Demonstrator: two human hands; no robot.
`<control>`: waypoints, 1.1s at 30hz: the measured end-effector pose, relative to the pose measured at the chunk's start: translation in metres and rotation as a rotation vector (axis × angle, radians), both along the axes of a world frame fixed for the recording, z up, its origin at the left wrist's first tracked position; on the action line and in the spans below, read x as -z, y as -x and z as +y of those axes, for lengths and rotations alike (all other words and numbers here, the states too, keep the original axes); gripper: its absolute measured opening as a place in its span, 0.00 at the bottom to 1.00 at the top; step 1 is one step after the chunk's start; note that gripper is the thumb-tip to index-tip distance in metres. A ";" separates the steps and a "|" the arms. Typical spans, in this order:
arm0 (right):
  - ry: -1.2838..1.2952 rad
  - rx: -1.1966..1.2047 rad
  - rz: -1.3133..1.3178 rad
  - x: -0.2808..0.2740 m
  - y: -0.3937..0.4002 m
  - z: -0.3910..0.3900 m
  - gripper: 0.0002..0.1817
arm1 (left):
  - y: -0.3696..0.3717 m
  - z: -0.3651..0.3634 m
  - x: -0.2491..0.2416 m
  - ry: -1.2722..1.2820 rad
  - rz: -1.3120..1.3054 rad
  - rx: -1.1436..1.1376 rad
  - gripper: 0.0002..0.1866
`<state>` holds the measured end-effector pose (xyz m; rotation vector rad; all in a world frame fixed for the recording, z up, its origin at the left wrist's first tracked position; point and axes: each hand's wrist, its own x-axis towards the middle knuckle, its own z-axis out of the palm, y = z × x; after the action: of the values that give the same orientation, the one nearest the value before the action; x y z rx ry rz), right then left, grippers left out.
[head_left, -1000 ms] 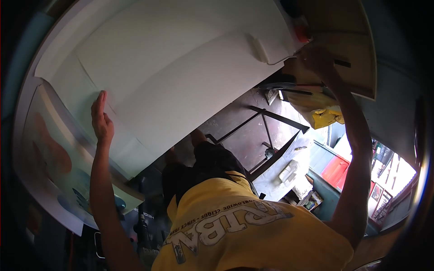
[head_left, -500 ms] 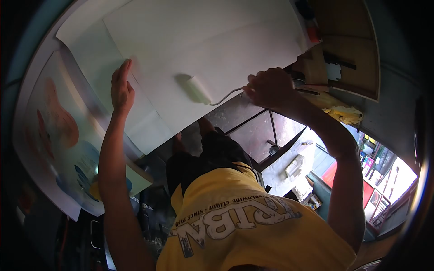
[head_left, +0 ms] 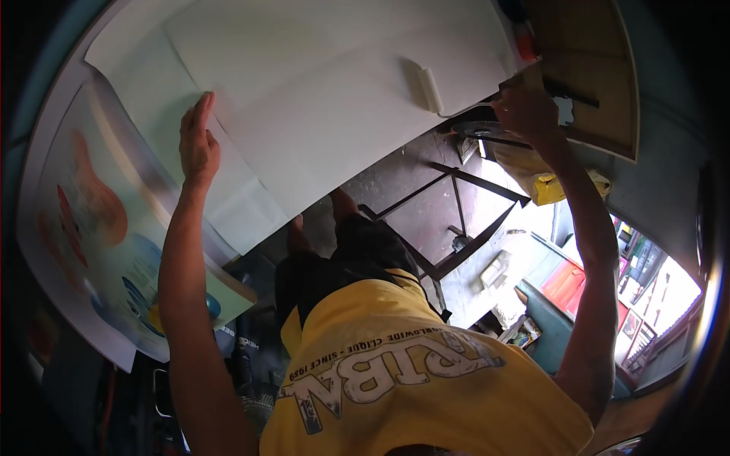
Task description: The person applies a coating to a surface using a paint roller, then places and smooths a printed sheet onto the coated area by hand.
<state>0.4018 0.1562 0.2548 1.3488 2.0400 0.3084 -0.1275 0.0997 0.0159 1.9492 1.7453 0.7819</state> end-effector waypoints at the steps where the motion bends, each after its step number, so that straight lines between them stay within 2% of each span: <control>1: 0.007 0.013 -0.025 -0.003 0.008 -0.001 0.17 | 0.000 -0.001 0.000 0.006 -0.004 -0.004 0.41; 4: 0.042 -0.102 0.189 0.004 0.017 -0.016 0.19 | 0.000 0.000 0.001 0.026 0.014 0.009 0.44; 7: 0.130 0.008 0.076 0.004 0.043 -0.019 0.20 | -0.002 0.000 -0.003 0.059 -0.021 0.001 0.43; 10: 0.068 0.091 0.080 0.006 0.024 -0.010 0.20 | -0.002 0.000 -0.002 -0.023 0.040 0.020 0.42; 17: 0.203 0.078 0.043 0.007 0.047 -0.013 0.19 | -0.003 0.001 -0.005 0.005 0.074 0.015 0.43; 20: 0.008 -0.066 0.186 0.023 -0.023 -0.001 0.16 | -0.006 0.000 -0.007 0.032 0.037 -0.002 0.43; 23: -0.041 -0.034 -0.001 0.004 -0.063 0.017 0.16 | -0.004 0.000 -0.005 0.005 0.038 0.014 0.43; 26: 0.051 0.188 -0.097 -0.005 -0.099 0.036 0.18 | -0.001 0.002 -0.001 -0.039 0.082 0.042 0.43; 29: -0.052 0.198 -0.097 0.006 -0.164 0.038 0.18 | -0.002 0.001 -0.002 -0.008 0.088 0.040 0.44; 33: -0.130 0.189 -0.081 0.000 -0.194 0.037 0.18 | -0.007 0.002 -0.007 0.019 0.120 0.027 0.43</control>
<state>0.5959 0.1933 0.2548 1.5699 1.8367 0.4096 -0.1205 0.1020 0.0233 2.0401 1.7839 0.6493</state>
